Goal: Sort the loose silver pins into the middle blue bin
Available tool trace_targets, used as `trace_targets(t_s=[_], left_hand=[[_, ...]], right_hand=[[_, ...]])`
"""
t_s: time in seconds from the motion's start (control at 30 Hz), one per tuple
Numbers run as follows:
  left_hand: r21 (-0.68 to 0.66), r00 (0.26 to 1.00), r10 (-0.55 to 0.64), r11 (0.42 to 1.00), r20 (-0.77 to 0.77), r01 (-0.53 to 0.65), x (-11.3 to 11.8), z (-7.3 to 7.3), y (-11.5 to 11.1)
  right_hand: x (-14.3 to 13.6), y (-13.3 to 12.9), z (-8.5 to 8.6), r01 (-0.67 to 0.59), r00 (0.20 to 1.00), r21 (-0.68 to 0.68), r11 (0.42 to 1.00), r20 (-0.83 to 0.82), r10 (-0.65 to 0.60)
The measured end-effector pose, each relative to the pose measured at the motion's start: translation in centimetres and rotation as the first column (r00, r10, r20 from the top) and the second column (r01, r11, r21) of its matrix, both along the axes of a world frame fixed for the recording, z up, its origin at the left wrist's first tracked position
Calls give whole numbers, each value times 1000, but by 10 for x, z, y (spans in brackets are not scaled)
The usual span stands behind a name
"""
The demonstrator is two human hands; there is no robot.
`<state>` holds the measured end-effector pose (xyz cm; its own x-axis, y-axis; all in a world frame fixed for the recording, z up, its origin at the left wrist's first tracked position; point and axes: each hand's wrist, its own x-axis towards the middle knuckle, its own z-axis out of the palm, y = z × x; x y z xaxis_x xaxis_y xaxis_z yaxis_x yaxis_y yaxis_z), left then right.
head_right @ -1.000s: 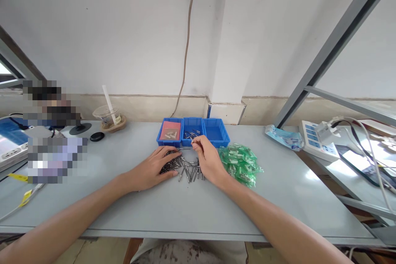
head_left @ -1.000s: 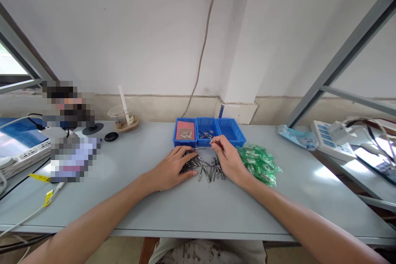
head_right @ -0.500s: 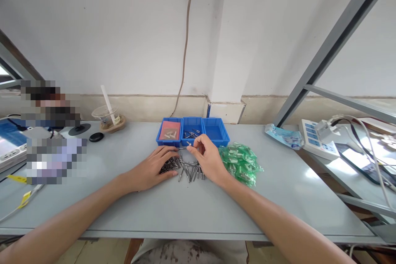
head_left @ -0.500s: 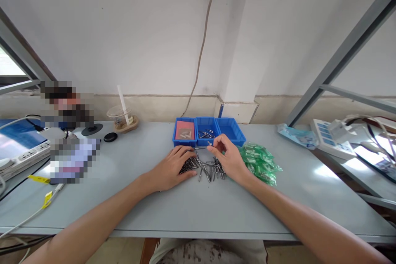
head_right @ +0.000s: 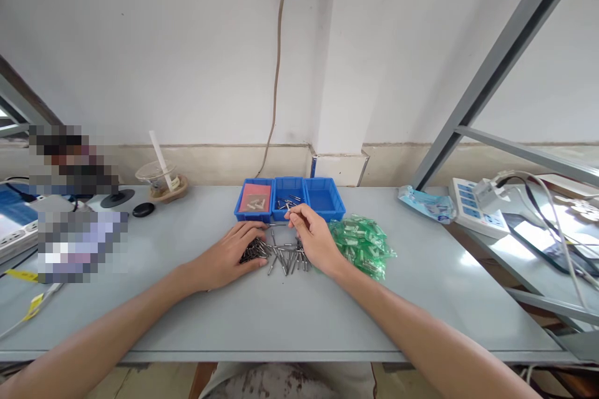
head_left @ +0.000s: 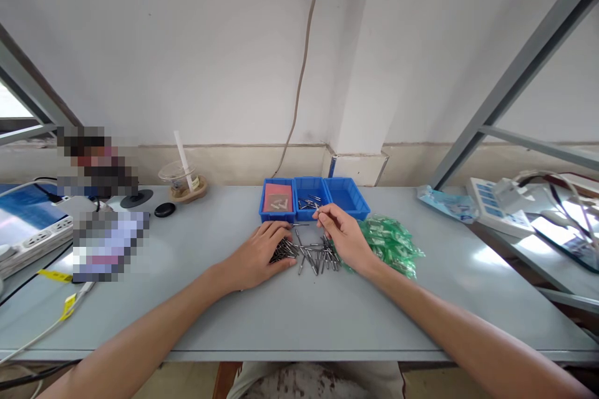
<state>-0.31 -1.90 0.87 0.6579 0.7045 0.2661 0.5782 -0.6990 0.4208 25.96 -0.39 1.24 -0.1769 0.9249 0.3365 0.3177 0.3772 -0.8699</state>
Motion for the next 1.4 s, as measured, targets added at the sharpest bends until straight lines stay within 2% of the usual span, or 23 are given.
trace_targets(t_s=[0.17,0.37,0.5,0.63,0.83,0.97,1.17,1.4], left_hand=[[-16,1000,9,1000,7,-9,0,2,-2],[-15,1000,9,1000,7,-9,0,1,-1],[-10,1000,3,1000,1,-3,0,0,0],[-16,1000,1,1000,-3,-1,1,2,0],[-5,1000,-6,1000,-1,6,1,0,0],[10,1000,-8,1000,1,8,1,-1,1],[44,998,-44,998,-51,46,0,2,1],[66,995,-72,995,-74,77,1,4,1]], right_hand=[[-1,-5,6,5,963,147,989,268,-45],[-1,-6,1,-148,812,204,968,584,1],[0,-6,-4,-204,714,243,948,699,-26],[0,-8,-1,-210,751,226,951,661,9],[-2,-11,2,-273,810,95,957,560,175],[-4,-13,4,-272,835,19,962,502,226],[-6,-12,9,-189,897,75,979,419,141],[-3,-7,10,6,959,86,996,281,-30]])
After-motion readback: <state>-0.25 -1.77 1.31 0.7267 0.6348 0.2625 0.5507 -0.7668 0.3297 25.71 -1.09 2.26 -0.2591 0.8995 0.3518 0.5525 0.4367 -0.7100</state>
